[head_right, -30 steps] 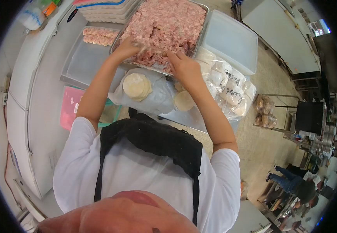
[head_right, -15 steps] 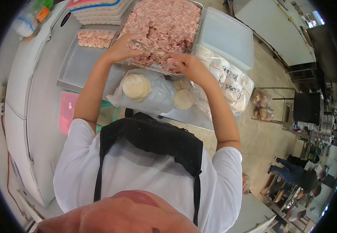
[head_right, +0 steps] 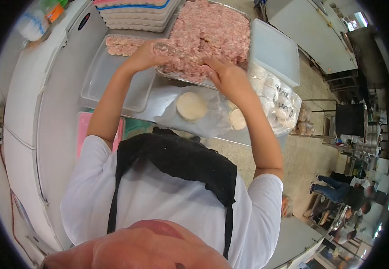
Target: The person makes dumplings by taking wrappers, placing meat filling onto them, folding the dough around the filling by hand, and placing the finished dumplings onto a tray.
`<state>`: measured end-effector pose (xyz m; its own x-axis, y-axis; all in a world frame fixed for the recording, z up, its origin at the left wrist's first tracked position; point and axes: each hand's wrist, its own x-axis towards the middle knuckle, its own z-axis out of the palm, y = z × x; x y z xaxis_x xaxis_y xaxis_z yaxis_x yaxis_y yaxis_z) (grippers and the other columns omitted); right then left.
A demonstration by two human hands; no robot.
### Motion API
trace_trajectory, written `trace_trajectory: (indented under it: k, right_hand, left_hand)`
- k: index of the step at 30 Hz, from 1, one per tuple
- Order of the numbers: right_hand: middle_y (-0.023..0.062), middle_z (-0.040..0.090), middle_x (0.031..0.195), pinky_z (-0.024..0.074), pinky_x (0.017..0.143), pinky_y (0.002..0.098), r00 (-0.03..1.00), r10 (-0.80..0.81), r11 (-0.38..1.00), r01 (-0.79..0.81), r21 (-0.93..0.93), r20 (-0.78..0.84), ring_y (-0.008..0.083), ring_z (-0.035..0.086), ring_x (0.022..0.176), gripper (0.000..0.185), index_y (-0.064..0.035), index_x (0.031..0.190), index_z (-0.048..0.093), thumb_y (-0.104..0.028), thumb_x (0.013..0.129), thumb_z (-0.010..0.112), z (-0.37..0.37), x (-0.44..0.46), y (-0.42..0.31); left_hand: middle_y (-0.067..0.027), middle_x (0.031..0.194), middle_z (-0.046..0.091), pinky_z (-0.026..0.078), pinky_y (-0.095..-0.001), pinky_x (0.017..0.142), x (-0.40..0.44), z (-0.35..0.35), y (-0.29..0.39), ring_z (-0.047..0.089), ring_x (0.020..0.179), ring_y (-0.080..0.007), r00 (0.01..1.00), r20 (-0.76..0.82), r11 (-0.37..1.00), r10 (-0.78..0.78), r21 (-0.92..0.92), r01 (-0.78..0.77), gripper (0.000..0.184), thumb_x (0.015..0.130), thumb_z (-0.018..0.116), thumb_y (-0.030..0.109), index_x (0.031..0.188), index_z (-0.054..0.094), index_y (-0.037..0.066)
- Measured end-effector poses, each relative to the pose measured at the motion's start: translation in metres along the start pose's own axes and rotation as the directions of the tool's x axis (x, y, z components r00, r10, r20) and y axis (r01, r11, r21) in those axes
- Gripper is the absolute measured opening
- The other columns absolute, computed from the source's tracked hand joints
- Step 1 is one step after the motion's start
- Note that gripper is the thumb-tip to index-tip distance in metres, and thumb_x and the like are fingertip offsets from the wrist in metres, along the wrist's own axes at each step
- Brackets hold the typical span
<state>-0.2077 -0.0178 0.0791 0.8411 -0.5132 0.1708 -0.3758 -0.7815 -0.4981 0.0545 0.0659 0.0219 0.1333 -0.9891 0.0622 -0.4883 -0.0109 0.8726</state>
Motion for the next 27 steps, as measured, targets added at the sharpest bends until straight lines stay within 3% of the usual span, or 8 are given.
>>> trace_trajectory:
  k: [4, 6, 7, 9, 13, 17, 22, 27]
  right_hand:
    - [0.0139, 0.065, 0.109, 0.0461, 0.085, 0.0315, 1.0, 0.006, 0.999, -0.005, 0.039, -0.018, 0.0232, 0.062, 0.096, 0.03, 0.0001, 0.116, 0.06, -0.016, 0.092, 0.053, 0.033, 0.015, -0.004]
    - [0.0058, 0.066, 0.093, 0.0468, 0.072, 0.0269, 0.993, 0.104, 0.983, -0.094, 0.16, -0.053, 0.0142, 0.059, 0.078, 0.029, 0.0003, 0.115, 0.06, -0.018, 0.093, 0.055, 0.044, 0.014, 0.002]
    - [0.0081, 0.066, 0.093, 0.047, 0.074, 0.0275, 0.983, 0.168, 0.971, -0.152, 0.187, -0.071, 0.0157, 0.06, 0.08, 0.029, 0.0005, 0.114, 0.061, -0.018, 0.092, 0.056, 0.049, 0.008, 0.009]
    - [0.0126, 0.067, 0.094, 0.0472, 0.076, 0.0285, 0.951, 0.292, 0.934, -0.26, 0.243, -0.105, 0.0187, 0.062, 0.084, 0.028, 0.0008, 0.112, 0.063, -0.017, 0.09, 0.058, 0.058, -0.004, 0.022]
    - [-0.0016, 0.056, 0.074, 0.0391, 0.057, 0.0205, 0.865, 0.5, 0.769, -0.424, 0.479, -0.036, 0.0058, 0.047, 0.065, 0.028, 0.0001, 0.112, 0.064, -0.02, 0.093, 0.058, 0.065, -0.026, 0.019]
    - [-0.006, 0.049, 0.068, 0.0327, 0.051, 0.0178, 0.827, 0.56, 0.728, -0.463, 0.505, -0.05, 0.0022, 0.041, 0.058, 0.026, -0.0015, 0.112, 0.064, -0.019, 0.093, 0.058, 0.071, -0.031, 0.006]
    - [-0.0064, 0.047, 0.067, 0.0302, 0.048, 0.0172, 0.839, 0.543, 0.741, -0.453, 0.496, -0.044, 0.0016, 0.039, 0.055, 0.027, -0.0032, 0.116, 0.062, -0.018, 0.095, 0.056, 0.079, -0.024, -0.01]
    - [-0.0059, 0.047, 0.067, 0.0336, 0.051, 0.0181, 0.859, 0.509, 0.763, -0.421, 0.49, -0.055, 0.0026, 0.041, 0.058, 0.023, -0.0055, 0.111, 0.065, -0.019, 0.094, 0.057, 0.085, -0.02, -0.006]
  left_hand:
    - [-0.0086, 0.095, 0.066, 0.047, -0.0313, 0.079, -0.015, -0.039, -0.027, 0.06, 0.086, -0.0177, 0.973, 0.137, 0.98, -0.187, -0.04, 0.194, 0.046, 0.073, 0.077, 0.034, 0.102, 0.063, 0.002]
    - [-0.0047, 0.094, 0.065, 0.047, -0.0321, 0.08, -0.028, -0.061, -0.066, 0.06, 0.091, -0.0177, 0.999, 0.052, 0.999, -0.016, -0.048, 0.018, 0.04, 0.073, 0.077, 0.033, 0.097, 0.066, 0.003]
    - [-0.0027, 0.093, 0.064, 0.047, -0.0325, 0.081, -0.035, -0.073, -0.091, 0.059, 0.093, -0.0177, 0.997, 0.008, 0.996, 0.073, -0.043, -0.073, 0.037, 0.073, 0.077, 0.032, 0.095, 0.067, 0.004]
    - [-0.0065, 0.1, 0.063, 0.047, -0.0333, 0.083, -0.051, -0.104, -0.144, 0.058, 0.096, -0.0192, 1.0, -0.011, 0.999, -0.009, -0.041, 0.008, 0.034, 0.074, 0.075, 0.029, 0.095, 0.067, 0.004]
    - [-0.015, 0.116, 0.058, 0.045, -0.0357, 0.091, -0.057, -0.149, -0.23, 0.055, 0.106, -0.0265, 0.946, -0.251, 0.857, -0.205, 0.42, 0.297, 0.035, 0.077, 0.068, 0.024, 0.106, 0.064, 0.004]
    - [-0.0181, 0.112, 0.057, 0.046, -0.0426, 0.088, -0.052, -0.15, -0.236, 0.054, 0.107, -0.0335, 0.849, -0.529, 0.686, -0.019, 0.611, 0.396, 0.04, 0.079, 0.063, 0.018, 0.117, 0.057, 0.006]
    - [-0.0138, 0.104, 0.056, 0.046, -0.0437, 0.084, -0.031, -0.149, -0.227, 0.054, 0.103, -0.0299, 0.849, -0.519, 0.568, 0.1, 0.73, 0.38, 0.047, 0.077, 0.068, 0.022, 0.121, 0.056, 0.009]
    - [-0.0118, 0.123, 0.052, 0.043, -0.0431, 0.091, -0.028, -0.156, -0.241, 0.049, 0.115, -0.0298, 0.859, -0.488, 0.597, 0.155, 0.739, 0.312, 0.056, 0.073, 0.073, 0.028, 0.123, 0.055, 0.011]
